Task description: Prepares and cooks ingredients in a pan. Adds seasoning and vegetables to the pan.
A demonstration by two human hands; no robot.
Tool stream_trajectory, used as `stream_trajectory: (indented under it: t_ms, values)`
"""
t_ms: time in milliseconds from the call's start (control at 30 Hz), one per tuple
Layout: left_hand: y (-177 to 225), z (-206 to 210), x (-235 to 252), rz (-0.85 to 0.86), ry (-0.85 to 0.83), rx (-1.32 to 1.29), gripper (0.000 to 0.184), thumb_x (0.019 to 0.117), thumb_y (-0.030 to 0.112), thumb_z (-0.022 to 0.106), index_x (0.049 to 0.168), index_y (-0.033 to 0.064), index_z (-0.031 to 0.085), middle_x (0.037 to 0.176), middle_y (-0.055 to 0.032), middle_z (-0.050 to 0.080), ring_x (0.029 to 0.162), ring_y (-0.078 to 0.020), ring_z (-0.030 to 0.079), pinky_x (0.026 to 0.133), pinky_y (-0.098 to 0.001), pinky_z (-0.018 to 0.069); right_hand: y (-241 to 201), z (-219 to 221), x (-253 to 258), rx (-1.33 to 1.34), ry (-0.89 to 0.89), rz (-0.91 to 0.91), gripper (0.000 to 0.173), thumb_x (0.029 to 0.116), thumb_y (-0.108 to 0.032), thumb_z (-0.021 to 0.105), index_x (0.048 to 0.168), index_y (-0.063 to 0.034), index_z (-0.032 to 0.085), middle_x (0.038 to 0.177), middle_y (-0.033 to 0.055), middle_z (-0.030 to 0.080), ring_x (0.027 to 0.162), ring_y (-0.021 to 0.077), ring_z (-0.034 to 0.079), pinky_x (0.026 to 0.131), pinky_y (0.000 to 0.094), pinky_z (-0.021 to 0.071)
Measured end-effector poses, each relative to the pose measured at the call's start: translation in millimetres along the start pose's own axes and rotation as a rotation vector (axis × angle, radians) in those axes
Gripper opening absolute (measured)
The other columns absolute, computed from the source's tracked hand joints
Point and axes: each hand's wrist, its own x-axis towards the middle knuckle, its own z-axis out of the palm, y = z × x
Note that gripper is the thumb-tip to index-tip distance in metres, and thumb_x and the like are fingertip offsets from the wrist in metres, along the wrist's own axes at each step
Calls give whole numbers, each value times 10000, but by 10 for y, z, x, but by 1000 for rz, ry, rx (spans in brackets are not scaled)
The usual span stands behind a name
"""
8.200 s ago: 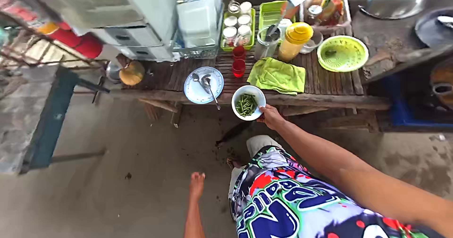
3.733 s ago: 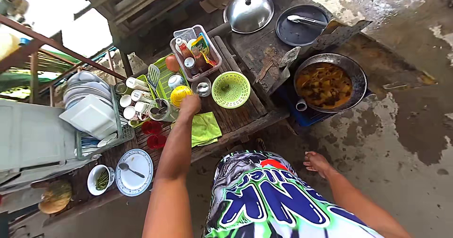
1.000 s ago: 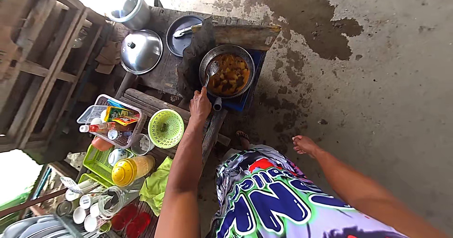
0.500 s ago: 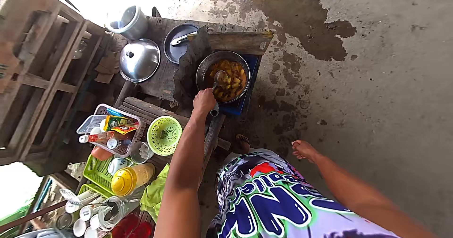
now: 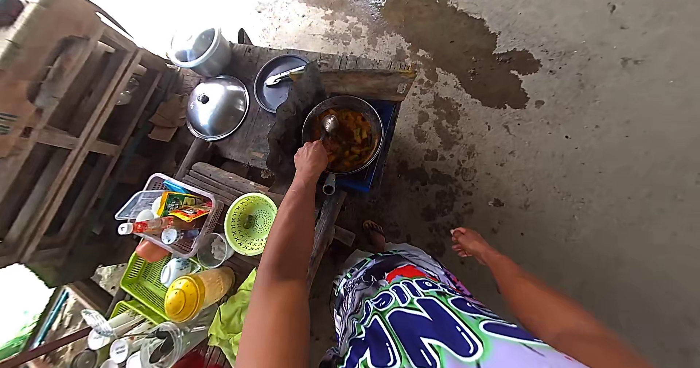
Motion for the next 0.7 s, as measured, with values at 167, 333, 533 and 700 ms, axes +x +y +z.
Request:
stream_trajectory:
  t_ms: [167,333,533,700]
  values:
    - [87,70,153,-4,-92,-24,248,979,189,575,1134,33,690,1196,-232,684,1166,-420,649,879,-653,530,114,-38,5,27,12,27,439,1135,-309,379,1449,-19,480,1385,270,557,1117,378,666,901,514,558]
    - [93,-103,34,51,-61,89,213,945,169,608,1102,69,711,1140,-215,706,1108,-424,669,826,-658,533,312,-63,52,61,29,64,432,1133,-305,384,1446,-25,487,1369,263,565,1113,375,662,898,517,555]
    - [-33,-140,106,-44,91,67,301,1019,160,517,1263,72,670,1335,-233,617,1155,-431,646,887,-628,538,313,-53,75,44,14,77,431,1131,-314,392,1439,-31,493,1358,259,570,1097,368,665,892,511,556]
    - [-22,-48,58,40,-24,46,254,964,177,596,1176,74,693,1221,-218,679,1152,-424,652,861,-660,529,132,-12,65,35,12,37,433,1133,-311,381,1438,-25,494,1373,256,569,1103,367,672,892,507,563]
